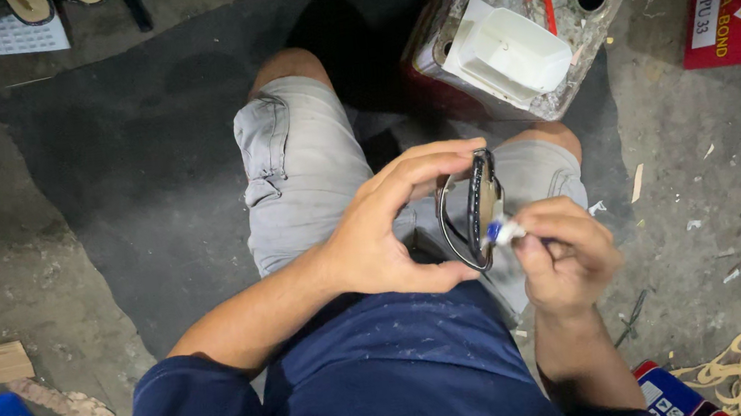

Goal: The person sits on the floor and applies glue to the straps of several flip-flops using a toothbrush. They pick up each sandal from a row, apply the glue, and place it back.

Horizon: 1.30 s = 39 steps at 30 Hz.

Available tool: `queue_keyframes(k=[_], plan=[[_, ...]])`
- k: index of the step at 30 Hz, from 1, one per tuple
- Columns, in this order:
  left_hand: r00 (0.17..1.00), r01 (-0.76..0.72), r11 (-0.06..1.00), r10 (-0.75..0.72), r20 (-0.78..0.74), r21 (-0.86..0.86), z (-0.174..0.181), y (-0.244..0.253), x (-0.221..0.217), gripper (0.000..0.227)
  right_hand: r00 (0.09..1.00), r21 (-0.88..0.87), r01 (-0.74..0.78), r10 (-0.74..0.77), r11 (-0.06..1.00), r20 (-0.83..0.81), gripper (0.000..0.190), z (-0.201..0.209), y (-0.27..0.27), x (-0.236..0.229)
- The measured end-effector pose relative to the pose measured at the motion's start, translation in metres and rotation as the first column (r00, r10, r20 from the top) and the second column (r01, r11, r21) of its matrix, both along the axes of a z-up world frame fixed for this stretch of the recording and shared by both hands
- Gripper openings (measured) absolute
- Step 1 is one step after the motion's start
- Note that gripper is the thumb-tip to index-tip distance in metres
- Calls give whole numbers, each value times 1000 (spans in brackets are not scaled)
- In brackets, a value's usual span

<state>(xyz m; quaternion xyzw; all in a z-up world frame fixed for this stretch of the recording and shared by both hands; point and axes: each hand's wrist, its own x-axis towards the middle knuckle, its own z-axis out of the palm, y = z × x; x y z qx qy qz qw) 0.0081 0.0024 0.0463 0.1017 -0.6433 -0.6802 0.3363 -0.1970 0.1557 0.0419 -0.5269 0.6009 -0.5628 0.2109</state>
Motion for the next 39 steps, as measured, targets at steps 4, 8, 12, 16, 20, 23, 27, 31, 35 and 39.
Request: queue_keyframes(k=[4, 8, 12, 16, 20, 23, 27, 31, 35, 39], plan=[[999, 36, 998, -36, -7, 60, 1, 3, 0, 88, 999, 30, -8, 10, 1000, -53, 20, 3, -4, -3], [997, 76, 980, -77, -1, 185, 2, 7, -1, 94, 996, 18, -79, 79, 997, -39, 20, 11, -9, -6], [989, 142, 938, -145, -14, 318, 3, 11, 1, 101, 987, 5, -142, 142, 990, -77, 21, 21, -13, -7], [971, 228, 877, -175, -161, 423, 4, 14, 2, 94, 982, 49, -155, 159, 987, -103, 21, 30, -12, -8], [967, 246, 852, -182, -178, 462, 5, 14, 4, 93, 973, 49, -201, 205, 978, -106, 21, 34, -12, -13], [959, 277, 824, -204, -198, 494, 5, 12, 5, 93, 960, 63, -239, 245, 969, -132, 20, 35, -10, -19], [955, 292, 810, -217, -203, 508, 6, 11, 5, 94, 942, 90, -281, 293, 955, -165, 18, 36, -8, -32], [942, 334, 763, -242, -234, 553, 5, 9, 4, 94, 927, 104, -302, 317, 948, -199, 15, 40, -8, -41], [929, 366, 740, -253, -270, 565, 5, 9, 3, 93, 932, 93, -288, 301, 953, -200, 14, 42, -12, -40], [929, 368, 702, -259, -263, 609, 4, 9, 3, 99, 935, 80, -301, 311, 950, -170, 15, 41, -15, -35]])
